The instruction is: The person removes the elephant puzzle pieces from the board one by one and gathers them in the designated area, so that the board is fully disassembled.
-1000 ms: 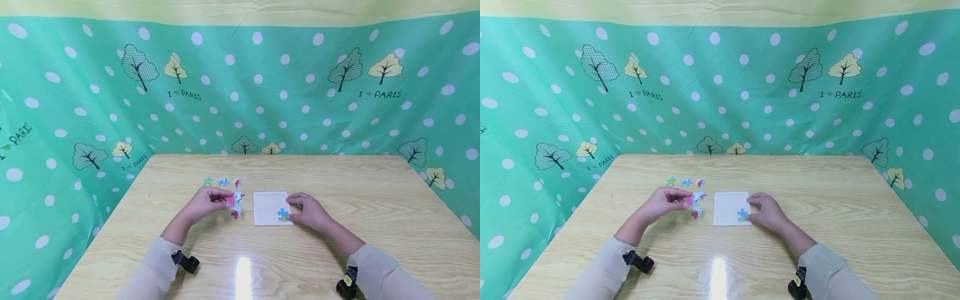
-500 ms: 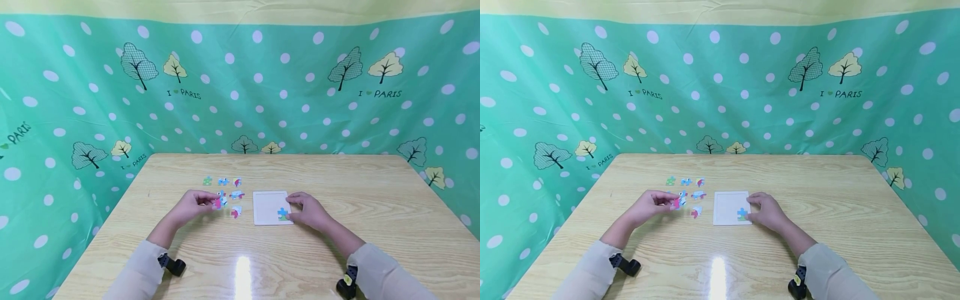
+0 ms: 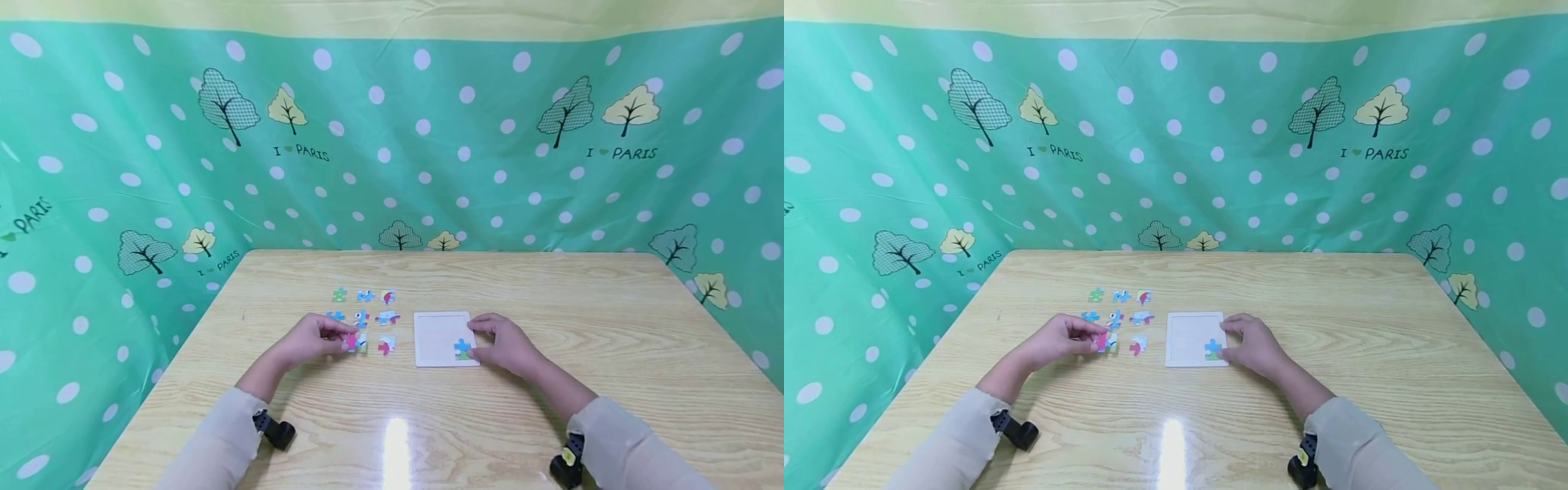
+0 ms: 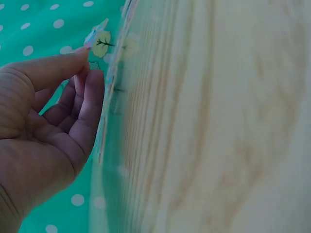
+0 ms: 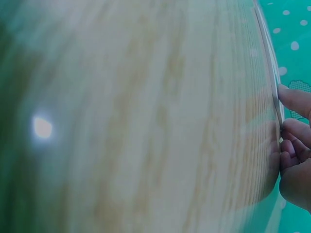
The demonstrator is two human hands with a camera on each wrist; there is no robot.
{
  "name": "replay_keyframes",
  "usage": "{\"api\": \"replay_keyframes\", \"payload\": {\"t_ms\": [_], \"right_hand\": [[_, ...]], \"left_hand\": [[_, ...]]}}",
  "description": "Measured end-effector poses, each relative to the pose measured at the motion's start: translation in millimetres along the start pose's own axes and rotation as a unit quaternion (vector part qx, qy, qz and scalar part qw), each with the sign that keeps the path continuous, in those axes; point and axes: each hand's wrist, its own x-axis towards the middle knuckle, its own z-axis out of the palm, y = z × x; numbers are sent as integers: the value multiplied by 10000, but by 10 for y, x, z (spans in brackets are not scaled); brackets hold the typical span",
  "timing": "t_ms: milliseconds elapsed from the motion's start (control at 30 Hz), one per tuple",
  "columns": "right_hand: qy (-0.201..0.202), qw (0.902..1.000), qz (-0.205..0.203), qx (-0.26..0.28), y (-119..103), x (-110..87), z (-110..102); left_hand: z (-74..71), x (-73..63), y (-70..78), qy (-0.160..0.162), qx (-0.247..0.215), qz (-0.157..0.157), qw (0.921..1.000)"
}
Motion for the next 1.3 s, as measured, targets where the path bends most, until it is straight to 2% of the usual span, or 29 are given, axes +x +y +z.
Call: {"api": "replay_keyframes", "payload": {"t_ms": [200, 467, 733, 867, 1000, 1133, 1300], "right_hand": [[8, 10000, 15, -1, 5, -2, -12], [14, 10000, -20, -67, -1, -3, -16], [-44, 10000, -69, -48, -1, -9, -13], [-62, 9999, -84, -42, 3, -11, -8], [-64, 9999, -92, -26, 6, -12, -6], [-28, 9999, -113, 16, 16, -14, -11], [16, 9999, -30, 117, 28, -9, -32]], "left_hand": [[-15, 47, -36, 163, 492, -213, 9984], [10, 79, -24, 320, 1222, 226, 9917], [20, 71, -17, 446, 1430, 182, 9886], [17, 69, -41, 437, 1357, 192, 9896], [30, 56, -29, 414, 1070, 114, 9933], [77, 44, 37, 329, 682, 110, 9971], [165, 70, 135, 179, 444, 319, 9983]]}}
